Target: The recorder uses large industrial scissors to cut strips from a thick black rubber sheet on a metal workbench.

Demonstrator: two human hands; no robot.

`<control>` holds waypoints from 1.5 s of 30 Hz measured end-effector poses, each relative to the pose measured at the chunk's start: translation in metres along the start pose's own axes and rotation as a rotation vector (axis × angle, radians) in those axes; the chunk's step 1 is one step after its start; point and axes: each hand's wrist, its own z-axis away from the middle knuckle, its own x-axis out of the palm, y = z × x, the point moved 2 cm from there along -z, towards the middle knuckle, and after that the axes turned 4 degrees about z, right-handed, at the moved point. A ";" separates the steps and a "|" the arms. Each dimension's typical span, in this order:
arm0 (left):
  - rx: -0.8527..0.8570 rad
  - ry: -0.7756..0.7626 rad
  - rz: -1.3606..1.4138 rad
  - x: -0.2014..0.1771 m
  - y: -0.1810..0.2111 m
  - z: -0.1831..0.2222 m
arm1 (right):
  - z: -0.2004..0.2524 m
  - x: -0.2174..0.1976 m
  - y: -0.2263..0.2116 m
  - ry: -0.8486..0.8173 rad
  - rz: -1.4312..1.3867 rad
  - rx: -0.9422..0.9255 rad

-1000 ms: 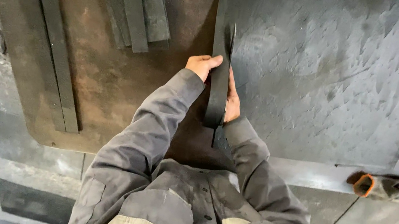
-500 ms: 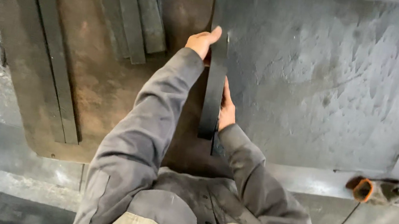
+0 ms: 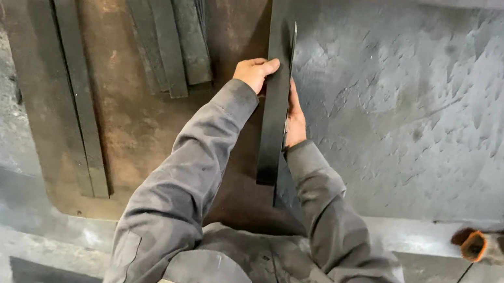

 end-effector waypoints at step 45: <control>0.573 -0.228 0.020 0.003 0.000 0.190 | 0.023 -0.033 -0.077 -0.239 -0.205 0.014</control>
